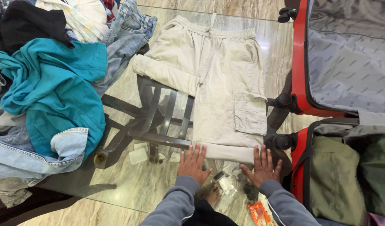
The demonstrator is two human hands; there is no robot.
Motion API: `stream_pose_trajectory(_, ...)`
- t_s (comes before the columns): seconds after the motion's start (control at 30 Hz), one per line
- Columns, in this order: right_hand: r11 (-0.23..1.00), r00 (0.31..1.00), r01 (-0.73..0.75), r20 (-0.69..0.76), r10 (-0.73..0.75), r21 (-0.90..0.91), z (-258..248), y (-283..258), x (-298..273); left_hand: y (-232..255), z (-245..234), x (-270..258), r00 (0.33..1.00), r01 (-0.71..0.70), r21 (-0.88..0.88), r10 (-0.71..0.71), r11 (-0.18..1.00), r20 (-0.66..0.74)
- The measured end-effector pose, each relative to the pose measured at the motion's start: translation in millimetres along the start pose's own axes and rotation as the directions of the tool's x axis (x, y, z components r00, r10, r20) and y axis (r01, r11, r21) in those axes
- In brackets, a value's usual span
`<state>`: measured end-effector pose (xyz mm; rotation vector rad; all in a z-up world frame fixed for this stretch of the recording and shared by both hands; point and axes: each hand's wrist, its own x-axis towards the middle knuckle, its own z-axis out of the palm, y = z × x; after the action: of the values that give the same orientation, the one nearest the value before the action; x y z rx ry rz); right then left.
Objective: The person folds a pair of pants on a glass table and places them into an open suitcase alongside other folded garments.
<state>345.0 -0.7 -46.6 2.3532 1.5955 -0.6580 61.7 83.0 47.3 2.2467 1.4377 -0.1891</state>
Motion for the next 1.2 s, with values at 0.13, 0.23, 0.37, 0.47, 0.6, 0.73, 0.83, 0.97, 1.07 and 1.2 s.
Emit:
stream_pose_trajectory(0.13, 1.0, 1.0, -0.003, 0.02, 0.002, 0.012, 0.6, 1.6, -2.4, -16.1, 9.1, -0.5, 0.997, -0.072, 0.025, 0.072, 0.997, -0.026)
stream_pose_trajectory(0.23, 1.0, 1.0, -0.006, 0.024, 0.006, -0.002, -0.1, 3.6, 1.9, -30.7, 22.5, 7.3, 0.985, -0.142, 0.018, 0.143, 0.99, -0.095)
stream_pose_trajectory(0.37, 1.0, 0.999, -0.018, 0.043, 0.017, 0.016, 2.6, 2.4, 3.1, -44.7, 31.7, 14.9, 0.972, -0.198, 0.026, 0.2, 0.98, -0.127)
stream_pose_trajectory(0.47, 0.997, 0.999, -0.033, 0.017, 0.035, -0.067, 3.9, 2.9, 5.1, -53.1, 25.9, 21.7, 0.963, -0.221, 0.0, 0.219, 0.975, -0.155)
stream_pose_trajectory(0.6, 0.999, 0.999, -0.035, 0.008, 0.035, -0.041, 0.5, 6.0, 6.7, -51.8, 16.6, 25.5, 0.95, -0.282, -0.004, 0.279, 0.959, -0.139)
stream_pose_trajectory(0.73, 0.996, 0.997, -0.068, 0.035, 0.07, -0.065, -10.5, -5.8, -5.4, -50.1, 1.0, 28.7, 0.934, -0.312, -0.001, 0.307, 0.95, -0.183)
stream_pose_trajectory(0.83, 0.995, 0.994, -0.091, -0.061, 0.089, -0.034, -24.9, -12.9, -12.0, -49.9, -10.7, 37.9, 0.92, -0.362, -0.003, 0.357, 0.932, -0.161)
stream_pose_trajectory(0.97, 0.991, 0.993, -0.116, -0.007, 0.115, -0.06, -52.7, -21.0, -21.6, -59.2, -21.1, 54.4, 0.881, -0.458, -0.008, 0.453, 0.889, -0.136)
stream_pose_trajectory(1.07, 0.989, 0.99, -0.105, 0.086, 0.115, -0.106, -72.6, -23.7, -19.7, -63.0, -21.3, 68.3, 0.86, -0.501, -0.051, 0.49, 0.864, -0.145)
stream_pose_trajectory(1.2, 0.988, 0.987, -0.125, 0.09, 0.134, -0.094, -89.3, -25.5, -13.7, -68.0, -31.6, 77.7, 0.876, -0.483, -0.129, 0.476, 0.866, -0.08)
